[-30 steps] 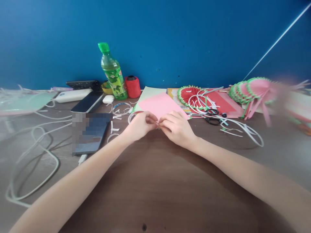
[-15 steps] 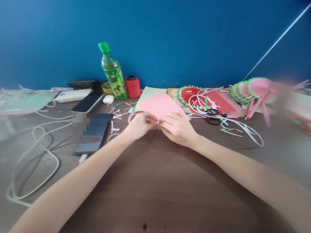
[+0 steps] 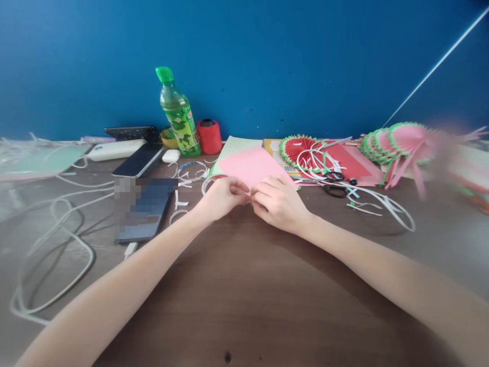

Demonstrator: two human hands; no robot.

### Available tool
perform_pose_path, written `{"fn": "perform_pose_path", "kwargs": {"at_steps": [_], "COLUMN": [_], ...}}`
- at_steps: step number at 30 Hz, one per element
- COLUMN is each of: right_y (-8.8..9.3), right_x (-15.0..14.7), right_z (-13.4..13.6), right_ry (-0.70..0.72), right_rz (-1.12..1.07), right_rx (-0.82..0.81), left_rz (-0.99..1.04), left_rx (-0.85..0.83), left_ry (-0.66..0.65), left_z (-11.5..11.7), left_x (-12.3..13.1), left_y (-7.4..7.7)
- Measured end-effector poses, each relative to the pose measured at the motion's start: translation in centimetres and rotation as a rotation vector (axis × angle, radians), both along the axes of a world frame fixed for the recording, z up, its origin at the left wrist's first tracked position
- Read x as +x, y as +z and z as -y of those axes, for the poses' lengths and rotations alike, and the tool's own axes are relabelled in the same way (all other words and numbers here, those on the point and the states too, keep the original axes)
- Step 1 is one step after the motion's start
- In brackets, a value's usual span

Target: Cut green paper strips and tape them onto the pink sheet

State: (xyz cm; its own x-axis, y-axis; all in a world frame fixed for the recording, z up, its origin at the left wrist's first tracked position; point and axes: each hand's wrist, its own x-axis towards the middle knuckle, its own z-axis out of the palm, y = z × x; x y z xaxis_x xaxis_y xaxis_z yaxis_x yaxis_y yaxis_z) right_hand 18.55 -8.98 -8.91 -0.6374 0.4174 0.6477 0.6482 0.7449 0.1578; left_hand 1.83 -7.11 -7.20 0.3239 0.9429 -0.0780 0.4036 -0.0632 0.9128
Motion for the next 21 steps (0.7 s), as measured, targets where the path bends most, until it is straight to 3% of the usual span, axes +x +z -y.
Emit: {"fn": "perform_pose_path", "kwargs": {"at_steps": [14, 21], "right_y": [0.1, 1.3], "right_x": [0.0, 2.2], "right_z": [-0.3, -2.2], "right_ry": [0.053, -0.234], "right_rz": [-0.398, -0.739], "right_rx": [-0.436, -0.524], "left_rz": [0.052, -0.011], "left_rx": [-0.024, -0.004], "left_ry": [-0.007, 0.006], "left_z": [-0.2, -0.3], "left_x": [-0.2, -0.2], "left_y": [-0.2, -0.1]}}
